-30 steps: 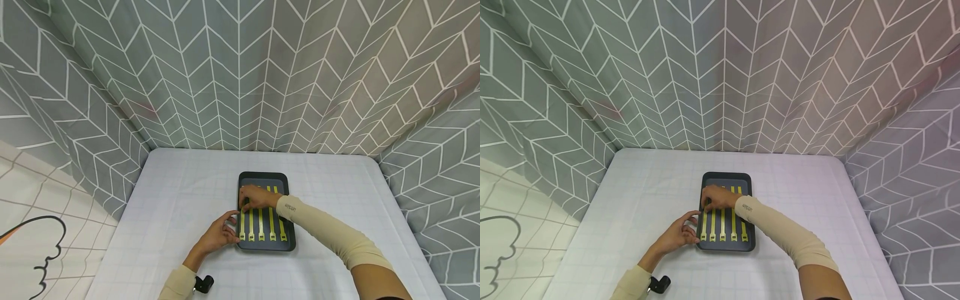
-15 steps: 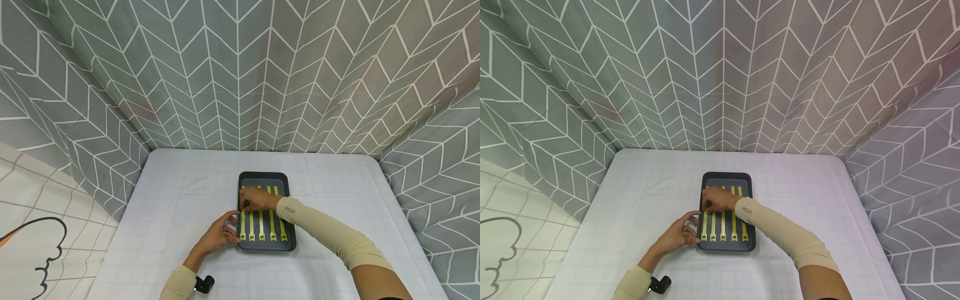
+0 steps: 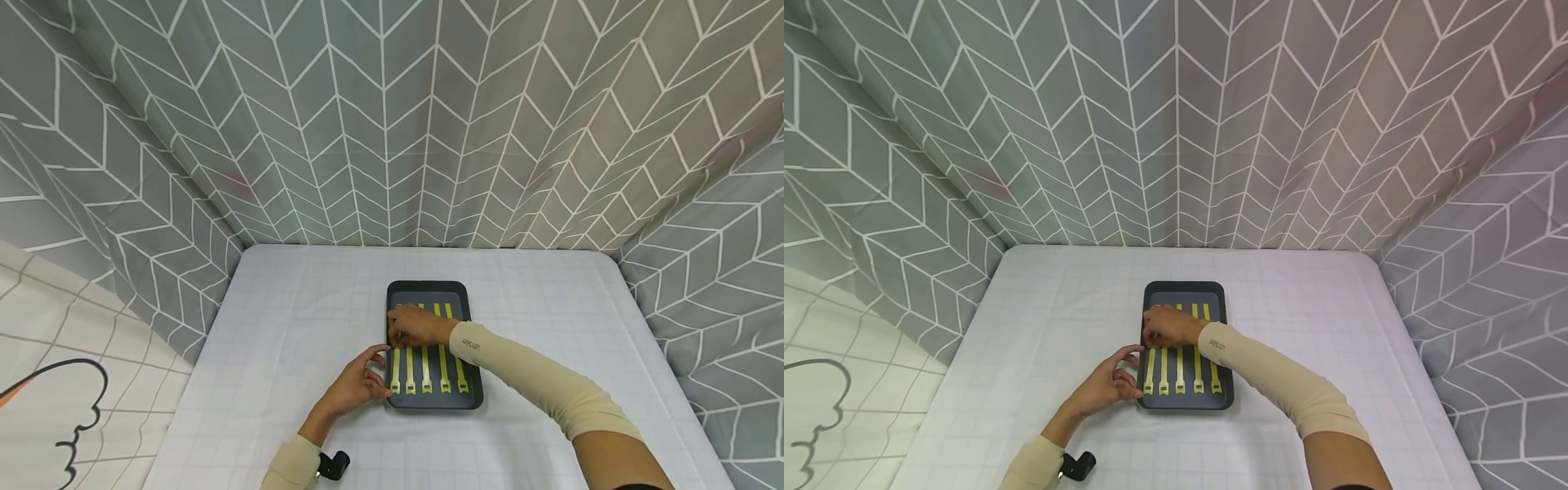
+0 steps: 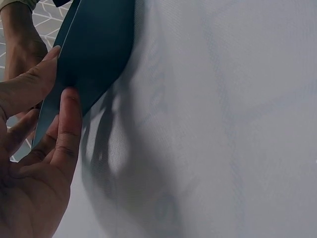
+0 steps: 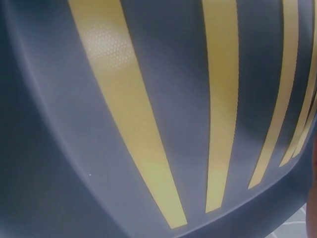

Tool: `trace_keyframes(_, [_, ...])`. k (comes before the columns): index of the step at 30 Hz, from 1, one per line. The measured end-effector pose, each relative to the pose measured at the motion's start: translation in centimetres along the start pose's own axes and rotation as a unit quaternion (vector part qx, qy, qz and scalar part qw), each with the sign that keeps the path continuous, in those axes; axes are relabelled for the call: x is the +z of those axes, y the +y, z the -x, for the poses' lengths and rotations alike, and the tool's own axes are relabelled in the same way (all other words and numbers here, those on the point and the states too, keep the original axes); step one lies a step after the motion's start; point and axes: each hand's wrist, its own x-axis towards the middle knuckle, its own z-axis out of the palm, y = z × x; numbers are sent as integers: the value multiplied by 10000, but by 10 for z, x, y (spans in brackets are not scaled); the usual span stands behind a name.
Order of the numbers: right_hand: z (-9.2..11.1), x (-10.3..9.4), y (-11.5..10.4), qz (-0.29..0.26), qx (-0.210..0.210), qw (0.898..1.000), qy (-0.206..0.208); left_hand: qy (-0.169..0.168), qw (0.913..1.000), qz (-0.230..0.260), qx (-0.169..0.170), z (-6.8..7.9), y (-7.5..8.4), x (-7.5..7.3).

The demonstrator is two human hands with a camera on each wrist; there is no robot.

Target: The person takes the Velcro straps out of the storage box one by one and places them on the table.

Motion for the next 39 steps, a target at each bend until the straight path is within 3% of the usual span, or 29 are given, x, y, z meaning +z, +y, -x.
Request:
trace_keyframes(5, [1,0,-2,210,-166,9995,152,5,10000,-10,-18,1,2,0])
trace_keyframes(28, [5,-10,4,230,-571,9979,181,22,10000,44,-45,2,4,3])
trace_keyframes(39, [12,-19,20,-718,-841,9909,765,97,9999,-6,-28,3,3,2])
